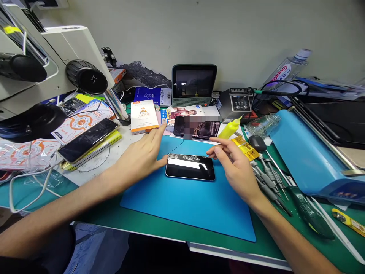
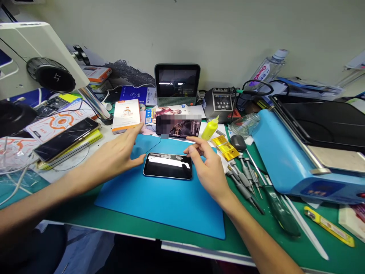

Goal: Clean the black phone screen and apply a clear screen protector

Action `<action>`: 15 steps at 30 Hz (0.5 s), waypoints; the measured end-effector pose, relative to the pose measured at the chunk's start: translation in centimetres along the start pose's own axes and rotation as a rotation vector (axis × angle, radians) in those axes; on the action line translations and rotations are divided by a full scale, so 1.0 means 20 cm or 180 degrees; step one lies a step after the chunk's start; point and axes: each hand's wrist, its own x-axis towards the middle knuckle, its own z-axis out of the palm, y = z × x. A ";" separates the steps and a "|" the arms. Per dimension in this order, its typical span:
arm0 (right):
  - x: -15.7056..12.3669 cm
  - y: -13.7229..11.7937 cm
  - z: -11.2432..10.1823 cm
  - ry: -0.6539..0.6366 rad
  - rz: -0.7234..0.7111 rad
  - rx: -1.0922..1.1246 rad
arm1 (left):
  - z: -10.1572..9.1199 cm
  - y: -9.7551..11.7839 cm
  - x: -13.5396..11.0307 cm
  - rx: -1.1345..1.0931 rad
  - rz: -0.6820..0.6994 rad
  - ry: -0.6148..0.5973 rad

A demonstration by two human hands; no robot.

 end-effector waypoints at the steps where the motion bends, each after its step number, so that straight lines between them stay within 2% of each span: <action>1: 0.00 0.00 0.00 -0.0012 0.0006 0.0002 | 0.00 0.00 0.00 0.0017 -0.0052 -0.0043; 6: 0.00 0.00 0.00 -0.0074 0.0018 -0.0076 | -0.01 -0.01 -0.02 0.0333 -0.0364 -0.0106; 10: 0.00 -0.01 0.00 -0.0071 0.0005 -0.0113 | -0.03 0.00 -0.03 0.0460 -0.0495 -0.0358; 15: 0.01 -0.01 -0.02 0.0009 -0.0073 -0.0204 | -0.02 0.03 -0.04 0.0608 -0.0549 -0.0478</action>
